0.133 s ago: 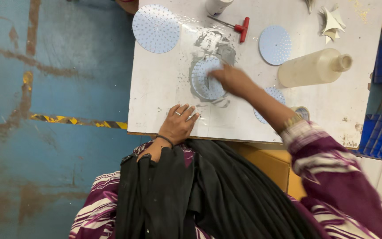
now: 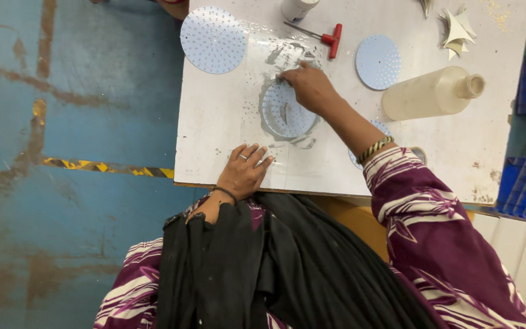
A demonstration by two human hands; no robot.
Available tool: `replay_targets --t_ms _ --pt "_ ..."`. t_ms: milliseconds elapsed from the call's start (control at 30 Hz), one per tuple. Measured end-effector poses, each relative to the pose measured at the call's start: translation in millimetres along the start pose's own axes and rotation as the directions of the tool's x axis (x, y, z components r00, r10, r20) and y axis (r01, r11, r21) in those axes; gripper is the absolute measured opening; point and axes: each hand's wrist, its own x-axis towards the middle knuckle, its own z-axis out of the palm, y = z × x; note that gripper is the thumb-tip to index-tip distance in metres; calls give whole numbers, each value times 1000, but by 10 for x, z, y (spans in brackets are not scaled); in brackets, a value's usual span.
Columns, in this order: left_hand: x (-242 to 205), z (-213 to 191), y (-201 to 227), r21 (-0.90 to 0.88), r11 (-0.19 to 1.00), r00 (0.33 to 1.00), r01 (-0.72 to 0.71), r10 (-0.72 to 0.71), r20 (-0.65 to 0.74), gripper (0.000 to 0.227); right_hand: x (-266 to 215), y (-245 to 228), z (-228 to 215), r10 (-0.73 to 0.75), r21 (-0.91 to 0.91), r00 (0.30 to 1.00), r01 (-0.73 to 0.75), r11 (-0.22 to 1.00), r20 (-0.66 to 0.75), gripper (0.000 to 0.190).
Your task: The person applies a gray paste to circular paper discs using a red-handled squeegee. They spread the paste evenly over each disc, then place a clear plastic sheet on top and smooth it down with their hands. The process is repeated for multiple discs on a white work table.
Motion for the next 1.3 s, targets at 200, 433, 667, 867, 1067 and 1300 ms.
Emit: replay_targets --t_ms 200,433,667,867,1067,1300 --pt "31 -55 40 -28 1000 1000 8 -9 -7 30 -467 -313 73 -49 18 994 47 999 103 37" --pt "4 -45 29 -42 999 1000 15 -15 0 30 -1296 -696 187 -169 -57 985 170 984 12 37" --pt "11 -16 34 -15 1000 1000 20 -20 -8 29 -423 -37 -211 -124 -40 992 125 991 11 30" --pt "34 -39 29 -1 1000 1000 -2 2 24 32 -179 333 -294 -267 -84 958 276 957 110 27" --pt "26 5 5 -1 1000 1000 -8 8 19 32 -796 204 152 19 -33 1000 -19 999 17 34" --pt "40 17 -2 17 1000 1000 -12 12 7 31 -807 -363 -6 373 -46 922 -370 928 108 37"
